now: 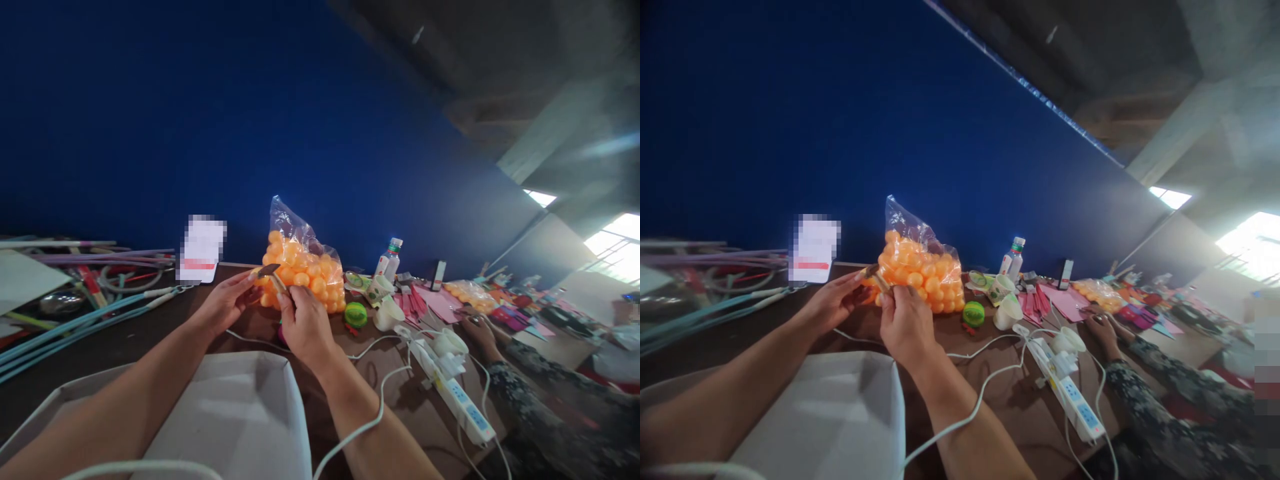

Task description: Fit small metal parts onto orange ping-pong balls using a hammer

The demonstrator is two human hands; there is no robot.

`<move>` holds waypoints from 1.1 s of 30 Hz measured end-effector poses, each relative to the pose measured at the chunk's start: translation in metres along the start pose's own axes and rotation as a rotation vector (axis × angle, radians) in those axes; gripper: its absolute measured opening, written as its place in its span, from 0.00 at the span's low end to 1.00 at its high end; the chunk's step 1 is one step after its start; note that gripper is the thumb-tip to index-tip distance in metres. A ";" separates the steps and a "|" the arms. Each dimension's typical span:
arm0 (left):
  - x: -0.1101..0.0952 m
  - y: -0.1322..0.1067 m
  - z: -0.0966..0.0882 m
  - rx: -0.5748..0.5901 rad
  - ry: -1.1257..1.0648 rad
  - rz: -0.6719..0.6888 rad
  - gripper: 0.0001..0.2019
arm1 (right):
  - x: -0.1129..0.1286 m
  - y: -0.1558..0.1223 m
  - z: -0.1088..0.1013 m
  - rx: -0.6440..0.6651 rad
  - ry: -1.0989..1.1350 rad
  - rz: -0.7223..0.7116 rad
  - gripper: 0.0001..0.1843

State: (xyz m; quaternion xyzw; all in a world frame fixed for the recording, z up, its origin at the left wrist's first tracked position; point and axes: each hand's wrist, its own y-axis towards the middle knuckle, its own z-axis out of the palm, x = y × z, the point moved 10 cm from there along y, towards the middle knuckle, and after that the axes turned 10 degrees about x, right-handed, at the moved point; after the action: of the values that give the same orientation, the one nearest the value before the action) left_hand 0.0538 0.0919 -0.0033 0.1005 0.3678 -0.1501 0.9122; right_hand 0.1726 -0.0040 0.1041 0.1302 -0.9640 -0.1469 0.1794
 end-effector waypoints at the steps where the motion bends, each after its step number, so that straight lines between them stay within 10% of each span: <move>1: 0.000 0.000 0.000 0.000 0.002 -0.001 0.09 | -0.001 0.000 0.001 0.016 -0.007 0.007 0.11; 23: -0.002 0.001 -0.003 -0.004 0.024 0.028 0.09 | 0.004 0.000 -0.004 0.094 0.002 -0.013 0.12; 33: -0.010 -0.005 -0.010 -0.128 -0.012 0.018 0.07 | 0.093 -0.063 0.045 0.786 -0.095 -0.634 0.08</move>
State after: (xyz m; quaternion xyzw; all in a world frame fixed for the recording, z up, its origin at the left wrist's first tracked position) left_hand 0.0385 0.0926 -0.0039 0.0443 0.3703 -0.1186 0.9202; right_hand 0.0843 -0.0797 0.0721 0.4675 -0.8664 0.1742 0.0194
